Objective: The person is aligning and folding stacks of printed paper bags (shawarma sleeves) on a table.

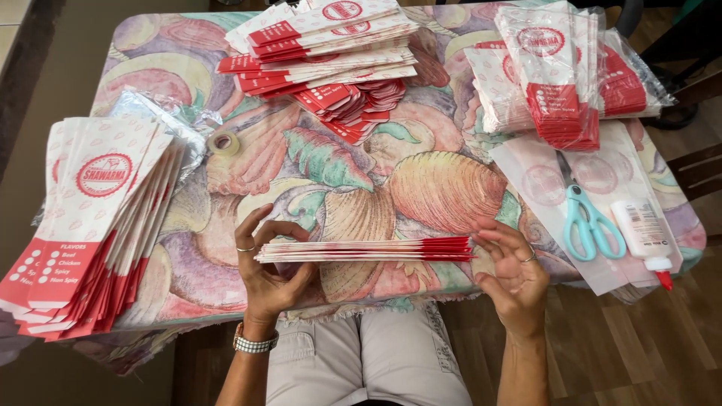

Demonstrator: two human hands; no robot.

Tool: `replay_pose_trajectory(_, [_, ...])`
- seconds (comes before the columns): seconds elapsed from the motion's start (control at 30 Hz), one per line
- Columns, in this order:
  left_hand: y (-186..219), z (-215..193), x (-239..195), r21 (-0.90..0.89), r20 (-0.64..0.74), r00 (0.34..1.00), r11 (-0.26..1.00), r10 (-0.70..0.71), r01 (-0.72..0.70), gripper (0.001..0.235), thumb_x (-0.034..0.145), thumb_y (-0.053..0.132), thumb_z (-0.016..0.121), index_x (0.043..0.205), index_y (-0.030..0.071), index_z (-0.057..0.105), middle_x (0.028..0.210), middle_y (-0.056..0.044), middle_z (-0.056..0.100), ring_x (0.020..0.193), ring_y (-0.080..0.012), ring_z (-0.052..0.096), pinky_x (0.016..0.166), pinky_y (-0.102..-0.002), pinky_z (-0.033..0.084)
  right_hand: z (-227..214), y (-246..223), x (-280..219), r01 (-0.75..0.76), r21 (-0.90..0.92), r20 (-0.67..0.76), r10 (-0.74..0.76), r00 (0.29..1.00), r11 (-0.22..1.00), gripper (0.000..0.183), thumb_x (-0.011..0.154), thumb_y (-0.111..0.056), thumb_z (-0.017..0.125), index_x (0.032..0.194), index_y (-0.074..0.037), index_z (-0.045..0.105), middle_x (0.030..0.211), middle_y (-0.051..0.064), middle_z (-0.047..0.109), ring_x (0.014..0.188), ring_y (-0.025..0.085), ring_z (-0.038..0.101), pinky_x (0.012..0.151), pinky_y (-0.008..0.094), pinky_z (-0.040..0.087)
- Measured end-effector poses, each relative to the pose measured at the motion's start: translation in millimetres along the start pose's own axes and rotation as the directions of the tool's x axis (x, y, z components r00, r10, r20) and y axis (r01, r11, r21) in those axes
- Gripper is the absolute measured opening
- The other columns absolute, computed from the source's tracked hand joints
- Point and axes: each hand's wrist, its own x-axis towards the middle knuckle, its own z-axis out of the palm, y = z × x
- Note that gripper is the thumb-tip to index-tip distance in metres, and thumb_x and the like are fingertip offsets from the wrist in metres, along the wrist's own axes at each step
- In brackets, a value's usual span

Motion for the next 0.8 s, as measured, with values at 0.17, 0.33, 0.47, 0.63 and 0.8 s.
replay_pose_trajectory(0.17, [0, 0, 0, 0.004, 0.01, 1.0, 1.0, -0.018, 0.018, 0.075, 0.078, 0.006, 0.071, 0.143, 0.004, 0.035, 0.093, -0.011, 0.066, 0.088, -0.0176, 0.063, 0.087, -0.029, 0.049, 0, -2, 2, 0.071, -0.319, -0.042, -0.089, 0.995, 0.945, 0.017, 0.089, 0.001, 0.074, 0.104, -0.003, 0.069, 0.109, 0.012, 0.063, 0.11, 0.022, 0.064, 0.101, 0.032, 0.055])
replay_pose_trajectory(0.33, [-12, 1, -4, -0.098, 0.002, 0.994, 0.989, -0.112, 0.112, 0.078, 0.081, 0.008, 0.078, 0.145, 0.009, 0.034, 0.1, -0.013, 0.065, 0.09, -0.0173, 0.066, 0.072, -0.024, 0.057, -1, 4, 8, -0.022, -0.346, -0.107, -0.017, 0.994, 0.938, 0.007, 0.1, -0.005, 0.067, 0.105, -0.002, 0.068, 0.102, 0.006, 0.065, 0.089, 0.013, 0.064, 0.078, 0.022, 0.056])
replay_pose_trajectory(0.47, [-28, -1, -4, -0.074, -0.044, 0.996, 0.994, 0.077, -0.08, 0.088, 0.074, 0.011, 0.088, 0.144, -0.001, 0.036, 0.093, -0.019, 0.071, 0.084, -0.025, 0.07, 0.077, -0.038, 0.057, -8, 18, 14, 0.047, -0.331, -0.138, -0.098, 0.986, 0.942, 0.008, 0.1, 0.001, 0.065, 0.106, 0.006, 0.067, 0.095, 0.018, 0.07, 0.078, 0.022, 0.073, 0.07, 0.033, 0.063])
replay_pose_trajectory(0.63, [-22, -2, -3, -0.048, -0.05, 0.997, 0.997, 0.062, -0.064, 0.085, 0.074, 0.013, 0.088, 0.142, -0.002, 0.039, 0.093, -0.019, 0.071, 0.084, -0.0254, 0.07, 0.078, -0.038, 0.057, 11, -10, 31, 0.169, -0.552, -0.046, -0.232, 0.972, 0.817, 0.004, 0.099, 0.003, 0.068, 0.102, 0.003, 0.07, 0.099, 0.019, 0.071, 0.082, 0.028, 0.072, 0.07, 0.036, 0.061])
replay_pose_trajectory(0.8, [-19, -4, 0, -0.037, -0.06, 0.996, 0.997, 0.067, -0.07, 0.084, 0.073, 0.013, 0.089, 0.14, -0.003, 0.042, 0.093, -0.02, 0.071, 0.086, -0.0264, 0.07, 0.079, -0.038, 0.056, 20, -7, 24, 0.19, -0.615, -0.037, -0.269, 0.963, 0.765, 0.003, 0.092, -0.008, 0.081, 0.095, -0.007, 0.079, 0.088, 0.009, 0.073, 0.077, 0.024, 0.073, 0.073, 0.033, 0.059])
